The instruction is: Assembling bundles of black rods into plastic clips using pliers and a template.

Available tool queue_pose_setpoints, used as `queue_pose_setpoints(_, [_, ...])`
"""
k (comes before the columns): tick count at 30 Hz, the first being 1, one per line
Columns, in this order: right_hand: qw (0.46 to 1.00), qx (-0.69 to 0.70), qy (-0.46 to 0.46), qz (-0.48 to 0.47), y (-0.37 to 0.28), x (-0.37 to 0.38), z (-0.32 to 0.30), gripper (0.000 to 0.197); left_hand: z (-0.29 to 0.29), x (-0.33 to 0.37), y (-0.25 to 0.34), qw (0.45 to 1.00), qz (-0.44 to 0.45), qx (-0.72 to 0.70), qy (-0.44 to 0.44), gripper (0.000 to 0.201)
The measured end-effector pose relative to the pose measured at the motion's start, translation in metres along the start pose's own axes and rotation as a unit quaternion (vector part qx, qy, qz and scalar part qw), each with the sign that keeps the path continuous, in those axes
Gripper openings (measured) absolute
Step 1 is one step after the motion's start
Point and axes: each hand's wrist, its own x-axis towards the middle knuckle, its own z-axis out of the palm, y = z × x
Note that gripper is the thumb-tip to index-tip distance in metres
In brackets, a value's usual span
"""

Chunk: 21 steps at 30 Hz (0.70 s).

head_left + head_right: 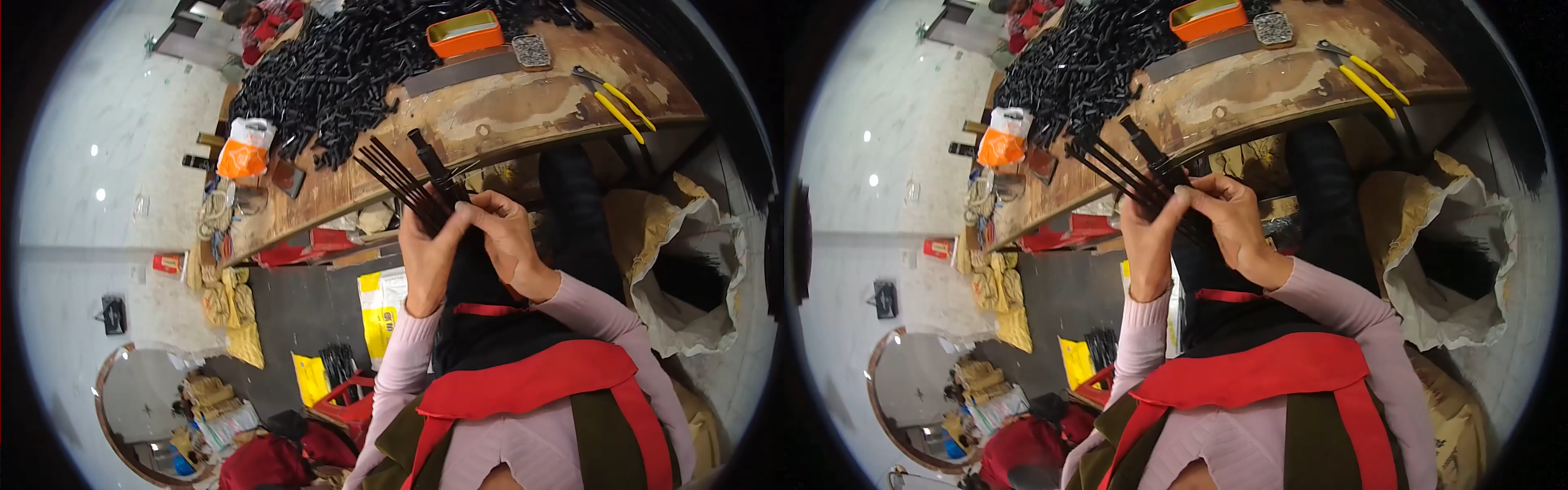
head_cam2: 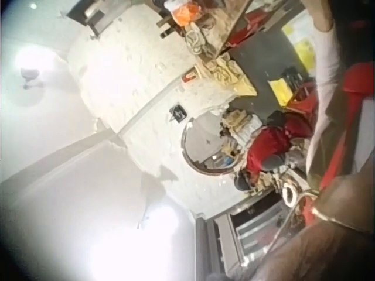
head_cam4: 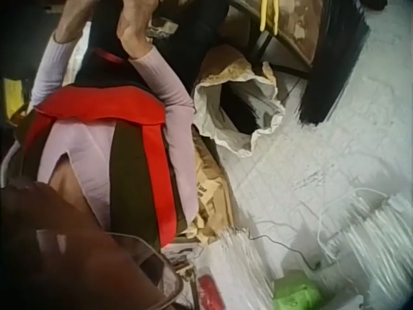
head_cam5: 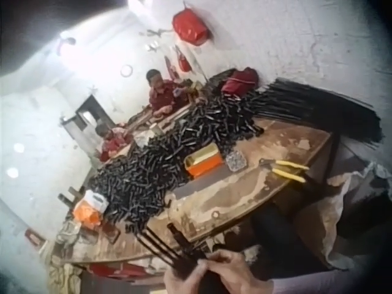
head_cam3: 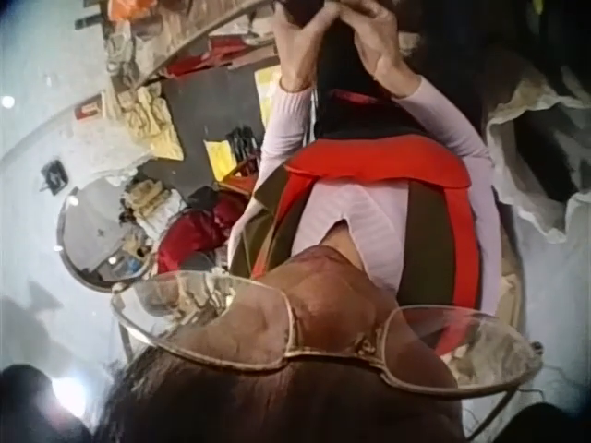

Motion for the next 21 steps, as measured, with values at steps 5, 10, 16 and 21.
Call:
queue_pose_setpoints(5, [1.000, 0.004, -0.001, -0.024, -0.005, -0.006, 0.017, 0.016, -0.011, 0.013, 0.001, 0.994, -0.040, -0.092, 0.034, 0.022])
queue_pose_setpoints(10, [0.999, 0.028, -0.032, 0.003, -0.009, 0.004, 0.007, 0.018, -0.009, 0.014, 0.005, 0.995, -0.015, -0.097, 0.003, 0.021])
queue_pose_setpoints(16, [0.996, 0.067, -0.055, 0.025, -0.002, 0.011, -0.005, 0.016, -0.007, 0.012, 0.005, 0.994, -0.027, -0.098, -0.038, 0.018])
queue_pose_setpoints(21, [0.998, 0.042, -0.048, -0.012, 0.004, 0.004, -0.001, 0.013, 0.002, 0.009, 0.007, 1.000, -0.006, 0.018, 0.006, 0.015])
